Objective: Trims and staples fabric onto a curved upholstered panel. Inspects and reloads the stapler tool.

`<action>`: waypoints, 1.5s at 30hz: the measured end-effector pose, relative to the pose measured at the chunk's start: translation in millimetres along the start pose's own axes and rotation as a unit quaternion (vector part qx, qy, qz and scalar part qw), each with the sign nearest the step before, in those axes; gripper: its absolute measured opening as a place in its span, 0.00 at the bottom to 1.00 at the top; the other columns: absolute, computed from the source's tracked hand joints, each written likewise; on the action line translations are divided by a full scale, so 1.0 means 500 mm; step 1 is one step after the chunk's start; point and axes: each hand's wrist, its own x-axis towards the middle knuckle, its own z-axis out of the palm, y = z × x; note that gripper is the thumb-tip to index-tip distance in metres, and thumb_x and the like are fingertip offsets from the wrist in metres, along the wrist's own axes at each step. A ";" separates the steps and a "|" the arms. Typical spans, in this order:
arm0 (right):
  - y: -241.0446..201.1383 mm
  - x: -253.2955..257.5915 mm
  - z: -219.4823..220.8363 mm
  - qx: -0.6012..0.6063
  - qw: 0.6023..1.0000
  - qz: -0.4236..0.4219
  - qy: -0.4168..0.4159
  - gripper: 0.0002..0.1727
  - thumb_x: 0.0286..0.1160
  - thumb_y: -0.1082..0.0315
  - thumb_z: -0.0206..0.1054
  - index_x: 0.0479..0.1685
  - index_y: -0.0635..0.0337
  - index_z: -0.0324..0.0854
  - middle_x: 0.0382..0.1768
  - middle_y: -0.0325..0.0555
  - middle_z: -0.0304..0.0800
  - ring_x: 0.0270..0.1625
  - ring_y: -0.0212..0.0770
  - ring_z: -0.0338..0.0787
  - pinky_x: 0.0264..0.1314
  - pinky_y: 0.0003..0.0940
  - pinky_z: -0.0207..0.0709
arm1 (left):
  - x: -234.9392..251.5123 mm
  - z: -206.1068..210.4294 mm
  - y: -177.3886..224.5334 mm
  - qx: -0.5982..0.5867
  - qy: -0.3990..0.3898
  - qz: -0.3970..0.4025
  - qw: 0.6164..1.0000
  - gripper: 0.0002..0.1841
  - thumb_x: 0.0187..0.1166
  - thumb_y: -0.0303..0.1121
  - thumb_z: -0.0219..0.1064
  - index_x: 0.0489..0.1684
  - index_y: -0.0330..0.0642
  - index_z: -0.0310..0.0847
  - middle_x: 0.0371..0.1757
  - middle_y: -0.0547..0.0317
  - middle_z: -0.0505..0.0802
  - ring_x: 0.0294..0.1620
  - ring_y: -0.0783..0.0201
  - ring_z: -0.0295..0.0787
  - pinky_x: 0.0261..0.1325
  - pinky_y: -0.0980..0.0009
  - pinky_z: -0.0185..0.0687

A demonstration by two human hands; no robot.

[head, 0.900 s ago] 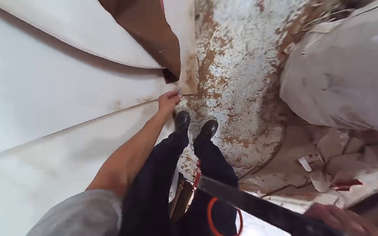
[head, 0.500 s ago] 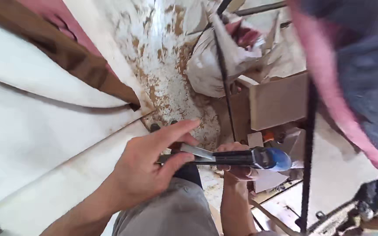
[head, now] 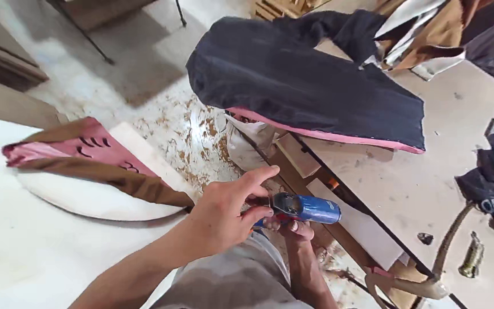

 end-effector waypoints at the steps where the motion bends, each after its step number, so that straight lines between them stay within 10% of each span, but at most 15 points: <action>1: -0.009 -0.002 -0.005 0.008 1.000 -0.015 -0.001 0.17 0.81 0.53 0.69 0.61 0.48 0.91 0.49 0.40 0.98 0.50 0.36 0.96 0.56 0.35 0.89 | 0.013 0.020 0.006 -0.010 0.002 0.005 1.000 0.29 0.76 0.31 0.75 0.76 0.32 0.74 0.47 0.60 0.98 0.48 0.73 0.96 0.55 0.75 0.94; 4: -0.042 -0.011 -0.019 0.037 0.998 -0.055 -0.001 0.16 0.81 0.56 0.69 0.62 0.49 0.90 0.51 0.38 0.98 0.52 0.33 0.95 0.57 0.32 0.88 | 0.054 0.082 0.031 -0.052 -0.008 -0.010 0.999 0.39 0.71 0.35 0.81 0.82 0.31 0.68 0.49 0.60 0.98 0.46 0.72 0.97 0.53 0.74 0.96; 8: -0.076 -0.027 -0.057 0.142 0.986 -0.083 -0.017 0.21 0.81 0.53 0.65 0.64 0.54 0.90 0.50 0.42 0.98 0.53 0.37 0.96 0.60 0.36 0.88 | 0.080 0.103 0.031 -0.185 0.041 -0.007 0.982 0.45 0.78 0.49 0.73 0.91 0.42 0.50 0.77 0.55 0.85 0.56 0.60 0.96 0.57 0.64 0.96; 12: -0.130 -0.017 -0.096 0.234 0.949 -0.208 0.043 0.25 0.75 0.47 0.68 0.54 0.60 0.91 0.33 0.43 0.97 0.37 0.40 0.97 0.48 0.39 0.90 | -0.012 -0.004 -0.165 -0.182 0.125 -0.059 0.973 0.29 0.91 0.55 0.51 0.82 0.46 0.69 0.65 0.54 0.93 0.66 0.52 0.92 0.73 0.55 0.86; 17: -0.199 -0.015 -0.135 0.097 0.957 -0.265 0.067 0.24 0.75 0.46 0.68 0.53 0.57 0.91 0.32 0.40 0.96 0.35 0.36 0.95 0.46 0.37 0.90 | -0.043 0.116 -0.237 -0.422 0.108 -0.242 0.867 0.41 0.82 0.74 0.35 0.74 0.57 0.81 0.63 0.58 0.95 0.66 0.56 0.91 0.67 0.55 0.87; 22: -0.237 0.010 -0.108 -0.030 0.949 -0.297 0.099 0.20 0.75 0.48 0.69 0.50 0.53 0.91 0.27 0.35 0.93 0.29 0.33 0.91 0.41 0.35 0.88 | 0.052 0.158 -0.257 -0.589 0.059 -0.282 0.755 0.44 0.86 0.68 0.23 0.69 0.54 0.84 0.58 0.57 0.96 0.55 0.57 0.95 0.57 0.57 0.92; 26: -0.211 0.064 -0.057 -0.059 0.937 -0.324 0.114 0.19 0.77 0.48 0.66 0.47 0.53 0.92 0.25 0.35 0.92 0.27 0.33 0.90 0.38 0.34 0.87 | 0.114 0.133 -0.307 -0.612 -0.003 -0.262 0.746 0.30 0.92 0.56 0.37 0.68 0.55 0.85 0.43 0.65 0.96 0.41 0.71 0.92 0.47 0.73 0.90; 29: -0.176 0.100 -0.023 -0.087 0.932 -0.327 0.127 0.19 0.76 0.47 0.67 0.46 0.53 0.92 0.25 0.34 0.92 0.27 0.31 0.90 0.38 0.32 0.86 | 0.142 0.107 -0.309 -0.568 0.041 -0.331 0.753 0.17 0.92 0.34 0.45 0.61 0.48 0.83 0.19 0.75 0.83 0.15 0.82 0.77 0.22 0.86 0.78; 35: -0.143 0.115 0.034 -0.078 0.927 -0.339 0.143 0.19 0.76 0.50 0.68 0.49 0.56 0.92 0.29 0.39 0.95 0.33 0.37 0.94 0.46 0.38 0.88 | 0.148 0.064 -0.342 -0.600 -0.005 -0.360 0.714 0.22 0.95 0.36 0.36 0.64 0.47 0.80 0.18 0.76 0.80 0.14 0.84 0.73 0.20 0.88 0.75; 39: -0.103 0.113 0.063 -0.086 0.942 -0.291 0.142 0.18 0.76 0.52 0.69 0.53 0.54 0.92 0.35 0.37 0.97 0.38 0.35 0.95 0.48 0.36 0.89 | 0.131 0.073 -0.309 -0.575 -0.093 -0.336 0.740 0.21 0.94 0.38 0.38 0.69 0.49 0.78 0.25 0.75 0.84 0.17 0.82 0.76 0.23 0.85 0.78; 42: -0.099 0.095 0.076 -0.117 0.941 -0.280 0.147 0.17 0.75 0.51 0.70 0.52 0.52 0.91 0.34 0.37 0.96 0.36 0.34 0.93 0.45 0.35 0.88 | 0.129 0.071 -0.308 -0.387 -0.111 -0.242 0.883 0.19 0.90 0.33 0.45 0.71 0.39 0.76 0.34 0.70 0.89 0.21 0.80 0.79 0.24 0.83 0.78; 45: -0.103 0.077 0.080 -0.094 0.946 -0.274 0.145 0.19 0.76 0.51 0.70 0.53 0.54 0.92 0.35 0.38 0.97 0.37 0.35 0.95 0.48 0.36 0.89 | 0.155 0.028 -0.272 -0.206 -0.086 0.008 0.975 0.20 0.88 0.39 0.57 0.70 0.34 0.77 0.50 0.60 0.91 0.45 0.74 0.88 0.50 0.74 0.88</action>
